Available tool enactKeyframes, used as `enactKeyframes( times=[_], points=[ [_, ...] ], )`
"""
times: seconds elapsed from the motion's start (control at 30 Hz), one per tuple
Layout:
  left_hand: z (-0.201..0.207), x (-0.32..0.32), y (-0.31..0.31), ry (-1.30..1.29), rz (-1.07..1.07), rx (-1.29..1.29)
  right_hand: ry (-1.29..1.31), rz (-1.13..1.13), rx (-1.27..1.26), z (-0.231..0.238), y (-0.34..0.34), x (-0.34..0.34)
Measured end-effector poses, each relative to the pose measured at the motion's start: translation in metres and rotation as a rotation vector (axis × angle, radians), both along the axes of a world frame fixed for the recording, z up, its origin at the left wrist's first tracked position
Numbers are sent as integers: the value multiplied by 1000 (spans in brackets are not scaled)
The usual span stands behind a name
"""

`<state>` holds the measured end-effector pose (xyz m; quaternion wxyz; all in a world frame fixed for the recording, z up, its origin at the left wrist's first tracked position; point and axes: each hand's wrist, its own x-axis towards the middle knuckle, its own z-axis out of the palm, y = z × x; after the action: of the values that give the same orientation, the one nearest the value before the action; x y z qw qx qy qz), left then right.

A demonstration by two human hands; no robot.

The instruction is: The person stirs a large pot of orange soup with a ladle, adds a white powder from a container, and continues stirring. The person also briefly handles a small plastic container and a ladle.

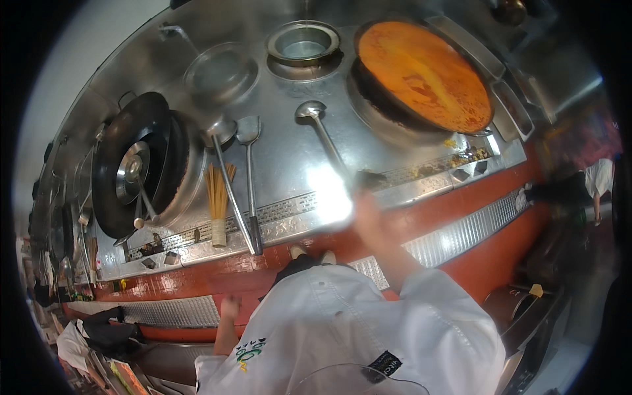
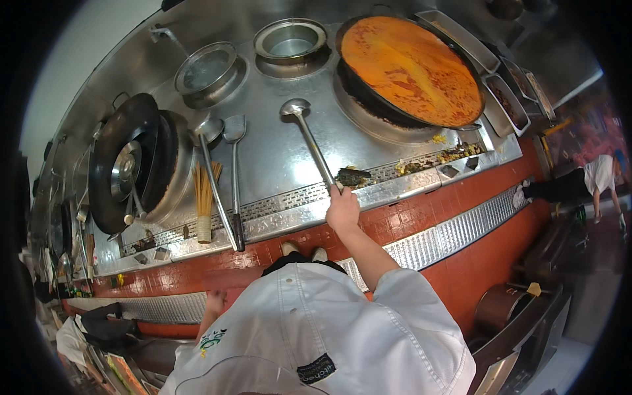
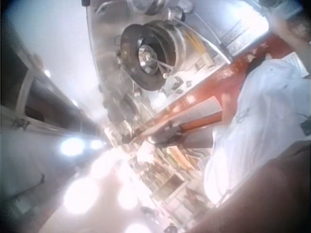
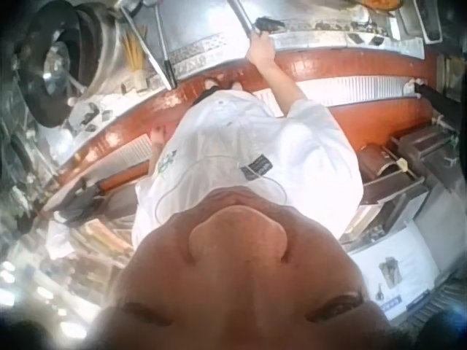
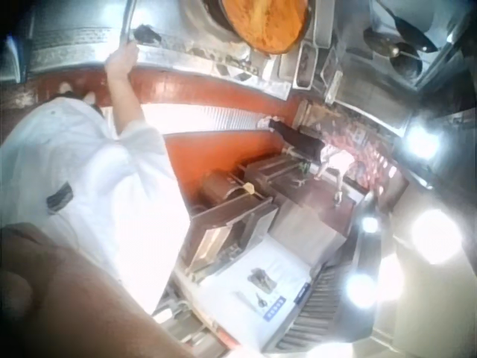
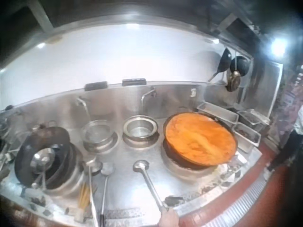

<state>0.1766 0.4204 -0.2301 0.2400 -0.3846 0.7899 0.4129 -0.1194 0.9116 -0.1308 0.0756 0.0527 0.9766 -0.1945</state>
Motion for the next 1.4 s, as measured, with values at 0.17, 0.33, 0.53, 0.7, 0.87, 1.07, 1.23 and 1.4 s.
enactKeyframes(
  times=[0.17, 0.33, 0.53, 0.7, 0.87, 1.07, 1.23, 1.4],
  points=[
    [18, -54, 17, 230, -51, -58, 117, 79, 113, -8, 3, 2],
    [-21, -38, -2, 8, -231, -164, -106, -93, -32, 14, -2, 4],
    [-76, 10, -20, 175, -20, 222, -117, -181, -497, 31, 3, 14],
    [-81, -4, -9, 96, -53, -69, -103, -92, -359, 45, 23, 18],
    [-20, -61, 60, 214, 205, 51, -183, 15, -208, 41, 65, 0],
    [37, -107, 170, 173, 108, -43, -210, 217, -31, -1, 128, -27],
    [5, -105, 198, 57, -160, -138, -177, 294, -158, -12, 163, -41],
    [41, -126, 225, 52, -163, -186, -283, 282, -183, 15, 181, -54]
  ],
)
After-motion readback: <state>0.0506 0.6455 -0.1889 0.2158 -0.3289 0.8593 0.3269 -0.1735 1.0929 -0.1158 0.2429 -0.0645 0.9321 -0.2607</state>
